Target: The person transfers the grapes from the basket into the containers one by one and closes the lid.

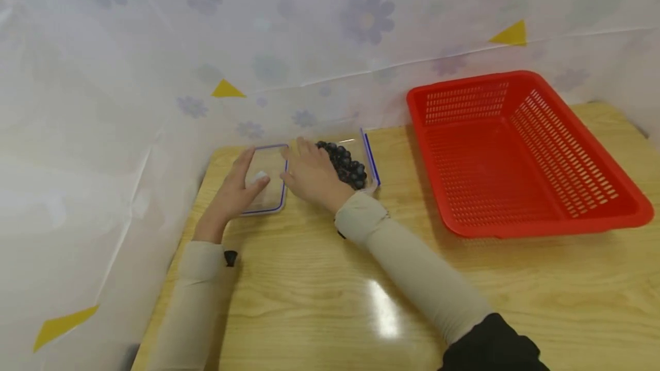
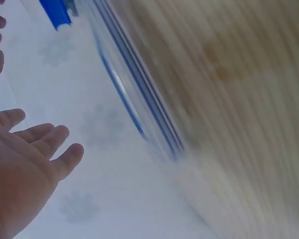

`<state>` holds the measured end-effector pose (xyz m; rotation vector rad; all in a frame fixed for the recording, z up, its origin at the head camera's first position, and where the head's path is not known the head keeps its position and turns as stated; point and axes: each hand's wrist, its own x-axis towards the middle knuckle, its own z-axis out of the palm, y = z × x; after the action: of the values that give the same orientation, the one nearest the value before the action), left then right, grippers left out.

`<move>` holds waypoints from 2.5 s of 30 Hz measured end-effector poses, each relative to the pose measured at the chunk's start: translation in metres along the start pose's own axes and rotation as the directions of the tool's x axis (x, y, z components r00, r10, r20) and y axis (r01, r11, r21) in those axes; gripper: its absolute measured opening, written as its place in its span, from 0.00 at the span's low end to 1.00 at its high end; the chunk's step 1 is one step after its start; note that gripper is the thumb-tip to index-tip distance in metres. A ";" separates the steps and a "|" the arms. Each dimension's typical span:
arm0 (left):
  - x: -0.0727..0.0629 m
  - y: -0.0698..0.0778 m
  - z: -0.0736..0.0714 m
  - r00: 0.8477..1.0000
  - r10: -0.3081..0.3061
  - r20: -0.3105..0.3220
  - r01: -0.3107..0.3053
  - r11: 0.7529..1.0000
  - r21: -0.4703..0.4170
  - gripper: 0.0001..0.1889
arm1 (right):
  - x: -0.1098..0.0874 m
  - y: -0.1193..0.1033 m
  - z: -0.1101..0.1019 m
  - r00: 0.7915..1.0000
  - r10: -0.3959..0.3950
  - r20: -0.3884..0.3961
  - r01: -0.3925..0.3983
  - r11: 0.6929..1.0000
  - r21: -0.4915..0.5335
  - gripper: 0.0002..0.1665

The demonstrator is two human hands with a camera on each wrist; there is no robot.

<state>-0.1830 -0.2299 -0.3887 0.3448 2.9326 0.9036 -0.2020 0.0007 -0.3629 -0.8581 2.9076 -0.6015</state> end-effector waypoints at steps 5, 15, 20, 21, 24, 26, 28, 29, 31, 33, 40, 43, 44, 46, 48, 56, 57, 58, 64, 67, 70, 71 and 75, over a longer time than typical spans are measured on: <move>-0.001 -0.025 -0.012 0.999 -0.042 -0.010 0.042 0.999 -0.006 0.46 | 0.017 -0.022 0.020 0.999 -0.025 0.046 0.025 1.000 0.013 0.41; 0.006 -0.065 -0.013 0.982 -0.149 0.112 0.155 0.987 -0.045 0.51 | 0.045 -0.038 0.057 0.973 0.072 0.220 -0.123 0.967 0.225 0.51; 0.008 -0.070 -0.013 0.964 -0.194 0.184 0.213 0.973 -0.089 0.51 | 0.051 -0.037 0.068 0.958 0.138 0.252 -0.213 0.929 0.301 0.54; 0.009 -0.070 -0.013 0.961 -0.196 0.195 0.219 0.970 -0.103 0.51 | 0.052 -0.037 0.070 0.955 0.145 0.259 -0.222 0.927 0.301 0.55; 0.009 -0.069 -0.013 0.956 -0.195 0.220 0.231 0.960 -0.155 0.51 | 0.055 -0.038 0.074 0.948 0.157 0.277 -0.240 0.924 0.299 0.55; 0.010 -0.066 -0.012 0.952 -0.199 0.232 0.244 0.953 -0.182 0.50 | 0.056 -0.039 0.074 0.945 0.166 0.283 -0.254 0.917 0.309 0.56; 0.011 -0.064 -0.012 0.951 -0.202 0.235 0.250 0.948 -0.197 0.48 | 0.058 -0.039 0.074 0.940 0.179 0.290 -0.275 0.902 0.332 0.56; 0.011 -0.063 -0.011 0.951 -0.205 0.233 0.254 0.946 -0.202 0.48 | 0.058 -0.039 0.074 0.939 0.186 0.291 -0.286 0.892 0.350 0.55; 0.011 -0.061 -0.012 0.950 -0.211 0.230 0.261 0.941 -0.217 0.46 | 0.059 -0.039 0.073 0.937 0.196 0.289 -0.306 0.860 0.409 0.55; 0.010 -0.060 -0.012 0.950 -0.214 0.227 0.268 0.934 -0.239 0.46 | 0.059 -0.039 0.073 0.939 0.201 0.280 -0.316 0.827 0.466 0.55; 0.006 -0.054 -0.016 0.949 -0.251 0.190 0.300 0.904 -0.306 0.46 | 0.059 -0.037 0.069 0.954 0.187 0.235 -0.286 0.801 0.526 0.54; 0.004 -0.052 -0.017 0.954 -0.252 0.166 0.292 0.908 -0.300 0.46 | 0.059 -0.037 0.065 0.969 0.172 0.175 -0.240 0.809 0.537 0.51; 0.004 -0.050 -0.017 0.956 -0.249 0.155 0.286 0.911 -0.297 0.46 | 0.059 -0.037 0.063 0.974 0.170 0.150 -0.224 0.811 0.540 0.50; 0.002 -0.048 -0.017 0.961 -0.243 0.129 0.271 0.914 -0.301 0.46 | 0.060 -0.038 0.057 0.979 0.175 0.102 -0.202 0.795 0.572 0.47; 0.001 -0.046 -0.018 0.967 -0.234 0.096 0.253 0.917 -0.309 0.47 | 0.061 -0.038 0.050 0.979 0.192 0.071 -0.195 0.775 0.602 0.44; -0.001 -0.041 -0.021 0.974 -0.211 -0.078 0.173 0.923 -0.343 0.45 | 0.062 -0.033 0.024 0.961 0.273 0.053 -0.215 0.607 0.765 0.32; -0.002 -0.041 -0.021 0.972 -0.215 -0.099 0.169 0.923 -0.344 0.44 | 0.061 -0.032 0.022 0.962 0.266 0.055 -0.208 0.593 0.778 0.31; -0.002 -0.040 -0.021 0.969 -0.220 -0.117 0.166 0.921 -0.352 0.43 | 0.060 -0.031 0.020 0.964 0.261 0.058 -0.203 0.572 0.795 0.30; -0.005 -0.038 -0.021 0.953 -0.254 -0.167 0.172 0.903 -0.394 0.42 | 0.059 -0.027 0.015 0.963 0.257 0.083 -0.198 0.463 0.864 0.27; -0.006 -0.037 -0.021 0.950 -0.250 -0.186 0.159 0.902 -0.402 0.41 | 0.060 -0.027 0.014 0.957 0.280 0.074 -0.197 0.445 0.873 0.26; -0.006 -0.036 -0.021 0.944 -0.241 -0.225 0.132 0.901 -0.413 0.41 | 0.061 -0.029 0.014 0.951 0.304 0.055 -0.194 0.447 0.873 0.29; -0.006 -0.036 -0.021 0.942 -0.239 -0.234 0.125 0.900 -0.417 0.41 | 0.061 -0.030 0.014 0.950 0.310 0.046 -0.187 0.446 0.875 0.31; -0.009 -0.035 -0.021 0.932 -0.254 -0.258 0.122 0.891 -0.438 0.41 | 0.061 -0.032 0.010 0.949 0.314 0.014 -0.151 0.417 0.896 0.39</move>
<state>-0.1837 -0.2720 -0.3908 -0.1226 2.8425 1.6352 -0.2356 -0.0603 -0.3565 -0.2157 2.1253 -1.9641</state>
